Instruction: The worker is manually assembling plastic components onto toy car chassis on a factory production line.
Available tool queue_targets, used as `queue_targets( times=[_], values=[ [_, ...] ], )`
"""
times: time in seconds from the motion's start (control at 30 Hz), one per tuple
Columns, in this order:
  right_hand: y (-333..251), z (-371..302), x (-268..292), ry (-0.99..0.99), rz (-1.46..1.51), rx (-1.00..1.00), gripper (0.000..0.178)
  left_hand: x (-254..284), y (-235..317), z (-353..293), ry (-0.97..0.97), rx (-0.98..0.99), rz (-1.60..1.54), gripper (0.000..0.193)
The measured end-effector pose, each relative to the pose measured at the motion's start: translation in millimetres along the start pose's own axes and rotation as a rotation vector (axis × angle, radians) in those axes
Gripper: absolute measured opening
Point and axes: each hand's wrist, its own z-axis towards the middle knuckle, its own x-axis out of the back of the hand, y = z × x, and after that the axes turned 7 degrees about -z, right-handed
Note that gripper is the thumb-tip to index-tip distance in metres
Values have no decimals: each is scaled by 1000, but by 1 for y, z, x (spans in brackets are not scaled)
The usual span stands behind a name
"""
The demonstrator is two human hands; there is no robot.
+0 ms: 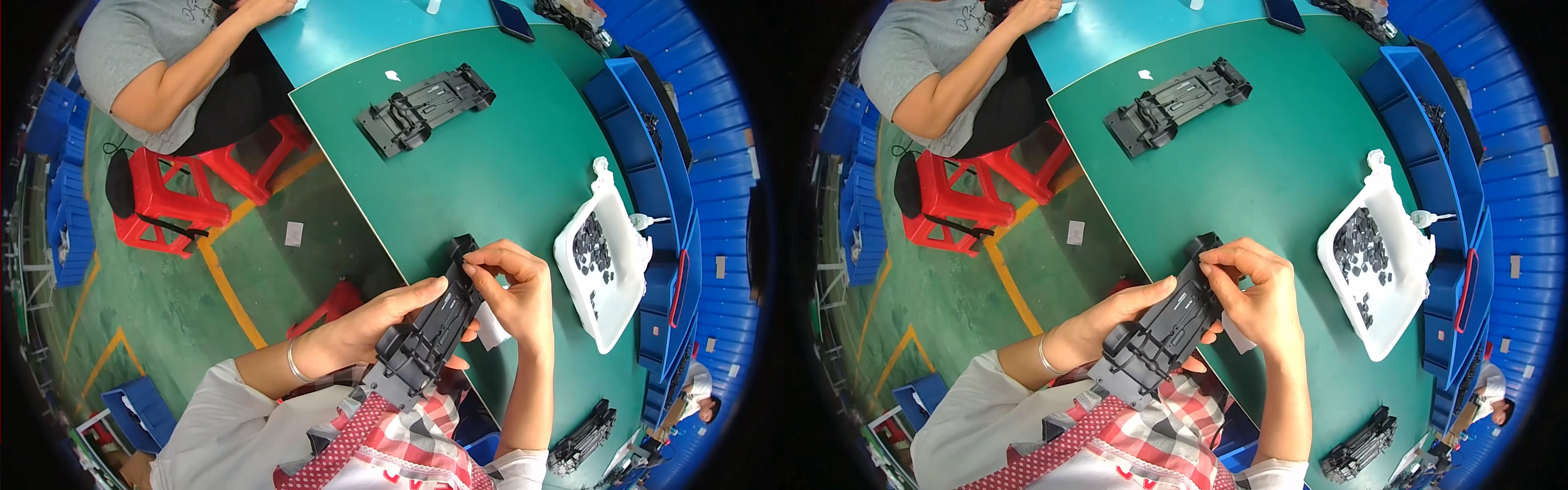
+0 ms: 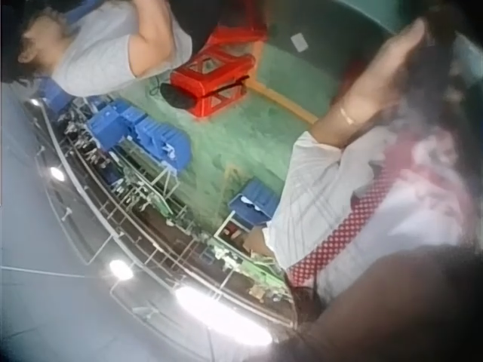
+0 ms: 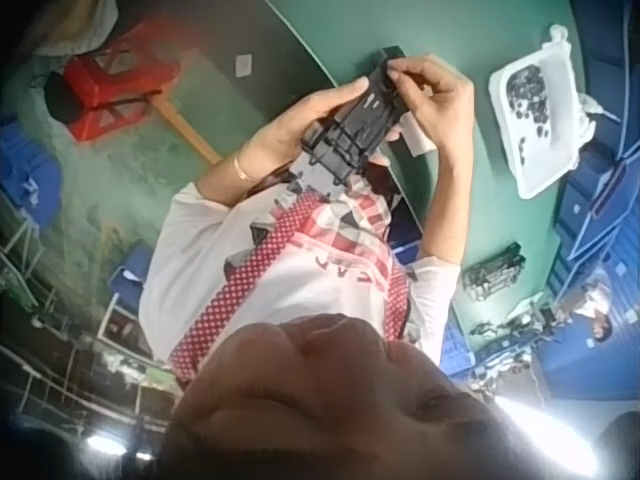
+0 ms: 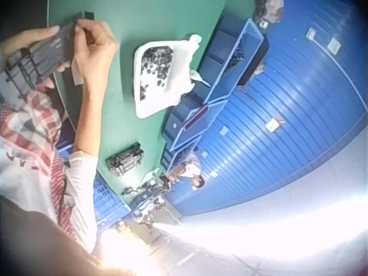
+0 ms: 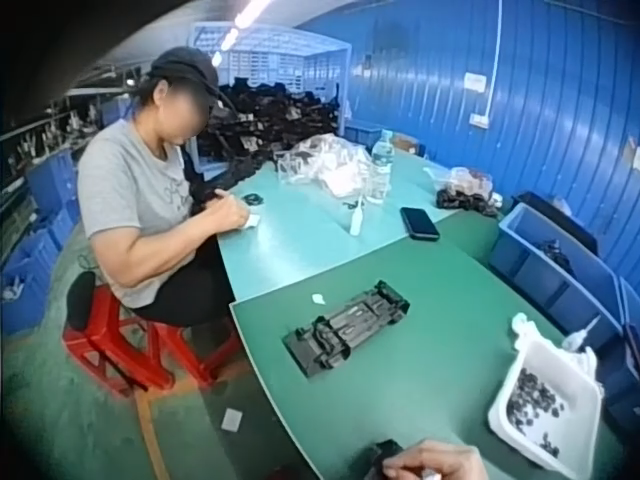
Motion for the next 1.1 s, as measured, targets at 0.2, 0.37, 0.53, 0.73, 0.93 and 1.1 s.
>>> queue_targets(
  times=[0.2, 0.37, 0.53, 0.73, 0.93, 1.1],
  values=[
    [2, 2, -2, -7, 100, -75, 13, -2, 1, -1, 19, 22, -73, 52],
    [2, 2, -2, -9, 11, -42, 8, -5, -1, -1, 39, 3, -63, 54],
    [-1, 5, -3, -23, -134, -15, 5, -6, -1, 1, 14, -4, -32, 52],
    [6, 4, 14, 116, 93, 37, 24, -14, -1, -5, 101, -2, -95, 54],
    [79, -15, 137, 506, -515, -250, 12, -2, 1, -9, 96, 7, -160, 57],
    [137, -31, 156, 196, -536, -305, 16, 0, -2, -8, 33, 0, -146, 57]
  ],
)
